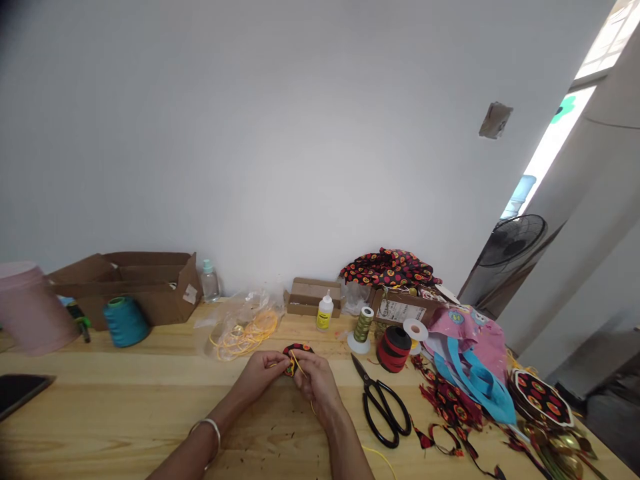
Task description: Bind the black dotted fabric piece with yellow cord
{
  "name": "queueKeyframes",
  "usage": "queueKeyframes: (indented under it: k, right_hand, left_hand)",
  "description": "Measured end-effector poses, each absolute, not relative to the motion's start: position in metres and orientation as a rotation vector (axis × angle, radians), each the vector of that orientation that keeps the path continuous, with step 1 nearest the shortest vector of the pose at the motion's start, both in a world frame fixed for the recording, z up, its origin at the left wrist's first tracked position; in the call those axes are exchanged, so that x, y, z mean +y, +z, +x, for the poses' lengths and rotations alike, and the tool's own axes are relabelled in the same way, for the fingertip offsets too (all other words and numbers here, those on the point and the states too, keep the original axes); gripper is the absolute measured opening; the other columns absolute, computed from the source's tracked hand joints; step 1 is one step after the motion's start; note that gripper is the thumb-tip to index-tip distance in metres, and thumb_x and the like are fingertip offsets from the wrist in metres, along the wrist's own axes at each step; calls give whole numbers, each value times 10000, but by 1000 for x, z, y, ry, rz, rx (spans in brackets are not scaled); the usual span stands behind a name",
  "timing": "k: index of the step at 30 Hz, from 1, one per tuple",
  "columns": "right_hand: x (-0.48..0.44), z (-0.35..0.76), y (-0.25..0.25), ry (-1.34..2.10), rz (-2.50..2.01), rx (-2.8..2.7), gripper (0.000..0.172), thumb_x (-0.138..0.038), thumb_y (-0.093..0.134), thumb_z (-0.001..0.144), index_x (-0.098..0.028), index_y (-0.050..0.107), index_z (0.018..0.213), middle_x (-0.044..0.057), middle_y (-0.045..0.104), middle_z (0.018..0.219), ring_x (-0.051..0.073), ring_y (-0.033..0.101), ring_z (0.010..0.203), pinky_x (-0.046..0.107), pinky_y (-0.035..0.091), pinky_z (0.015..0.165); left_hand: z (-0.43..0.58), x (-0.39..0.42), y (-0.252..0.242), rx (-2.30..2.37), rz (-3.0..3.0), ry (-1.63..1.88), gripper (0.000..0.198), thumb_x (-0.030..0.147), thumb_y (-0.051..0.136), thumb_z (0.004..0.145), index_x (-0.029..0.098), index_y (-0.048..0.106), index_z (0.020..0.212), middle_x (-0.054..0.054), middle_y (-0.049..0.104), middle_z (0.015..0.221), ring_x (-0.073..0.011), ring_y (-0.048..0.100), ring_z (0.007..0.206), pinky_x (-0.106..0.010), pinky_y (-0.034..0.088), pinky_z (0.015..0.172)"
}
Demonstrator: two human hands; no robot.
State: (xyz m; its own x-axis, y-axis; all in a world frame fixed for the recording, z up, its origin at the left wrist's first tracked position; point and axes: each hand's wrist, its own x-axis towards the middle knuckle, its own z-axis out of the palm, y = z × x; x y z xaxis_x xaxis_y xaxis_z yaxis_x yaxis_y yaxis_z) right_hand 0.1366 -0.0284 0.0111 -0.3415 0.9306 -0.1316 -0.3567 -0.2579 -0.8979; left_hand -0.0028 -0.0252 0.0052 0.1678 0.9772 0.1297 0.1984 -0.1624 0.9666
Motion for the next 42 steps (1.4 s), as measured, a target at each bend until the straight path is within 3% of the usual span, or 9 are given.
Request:
queueKeyframes:
  k: [6,17,23,26,42]
  right_hand:
    - [-26,126,-7,1418,-983,-1386,374,-358,550,626,-119,586,910,-57,437,338,46,327,285,149,184,313]
    - [-26,129,-14,811,-1112,-1705,248,-311,459,722,-190,603,883,-30,509,438,90,419,376,185,335,395]
    - [-29,130,-2,413,-1182,-1804,162,-238,488,698,-221,630,773,15,596,672,131,526,636,209,398,570]
    - [-30,130,1,293,-1203,-1803,138,-213,488,697,-220,624,717,20,582,737,132,521,735,208,399,621]
    - [-38,122,-3,-68,-1241,-1920,113,-161,475,691,-201,580,678,19,549,727,131,486,730,204,366,600]
  left_hand:
    - [-6,-26,9,1079,1470,1059,217,277,510,649,114,646,694,-38,665,675,-160,568,646,-238,410,612]
    - [-7,-23,6,1046,1509,1073,229,290,507,656,117,656,679,-38,665,671,-166,567,660,-246,412,636]
    - [-4,-22,5,1124,1523,1113,218,290,511,642,128,655,664,-36,667,682,-170,566,667,-240,415,631]
    - [-4,-22,3,1133,1488,1145,215,284,512,634,120,645,672,-36,658,664,-164,565,642,-240,420,611]
    - [-6,-19,-7,1193,1399,1266,157,252,565,554,128,641,613,-44,662,635,-184,584,637,-274,444,635]
